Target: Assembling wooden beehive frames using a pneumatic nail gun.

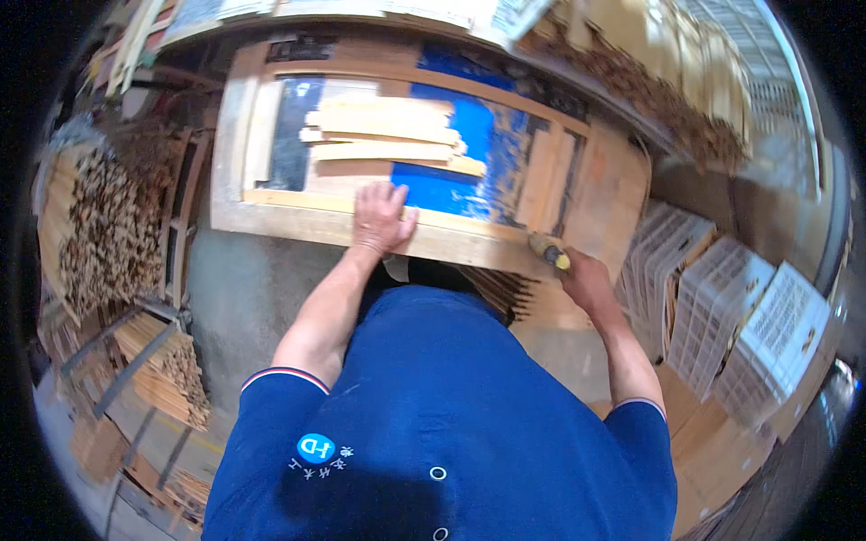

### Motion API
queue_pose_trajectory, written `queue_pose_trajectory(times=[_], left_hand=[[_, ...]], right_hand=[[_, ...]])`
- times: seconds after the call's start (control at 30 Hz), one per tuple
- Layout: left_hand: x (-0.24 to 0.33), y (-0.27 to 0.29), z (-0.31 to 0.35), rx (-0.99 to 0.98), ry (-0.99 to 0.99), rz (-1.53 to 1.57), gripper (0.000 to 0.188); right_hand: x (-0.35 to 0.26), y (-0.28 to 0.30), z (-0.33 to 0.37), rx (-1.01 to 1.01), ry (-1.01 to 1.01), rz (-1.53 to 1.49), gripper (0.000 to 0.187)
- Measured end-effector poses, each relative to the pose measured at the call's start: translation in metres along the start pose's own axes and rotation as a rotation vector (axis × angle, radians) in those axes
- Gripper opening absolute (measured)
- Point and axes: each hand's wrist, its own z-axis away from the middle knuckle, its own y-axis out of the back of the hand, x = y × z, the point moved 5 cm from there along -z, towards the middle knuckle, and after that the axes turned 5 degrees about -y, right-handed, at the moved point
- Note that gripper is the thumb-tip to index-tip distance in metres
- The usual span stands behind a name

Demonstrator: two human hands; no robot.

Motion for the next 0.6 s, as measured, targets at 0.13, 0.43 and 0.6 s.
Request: queue_pose_trajectory(times=[0.13,0.43,0.6], left_hand=[[-0.004,0.009,0.003,0.026,-0.026,0.175,0.039],[-0.112,0.075,0.026,0.176,-0.008,0.256,0.026],[-0.141,0.075,0.033,0.144,-0.013,0.199,0.018]], right_hand=[[-0.060,0.041,-0.012,-0.017,0.021,-0.005,0.042],[-0.382,0.135,-0.131,-0.254,0.291,-0.301,0.033],[-0.504,0.129,-0.241,-0.111,0.437,-0.382,0.022]])
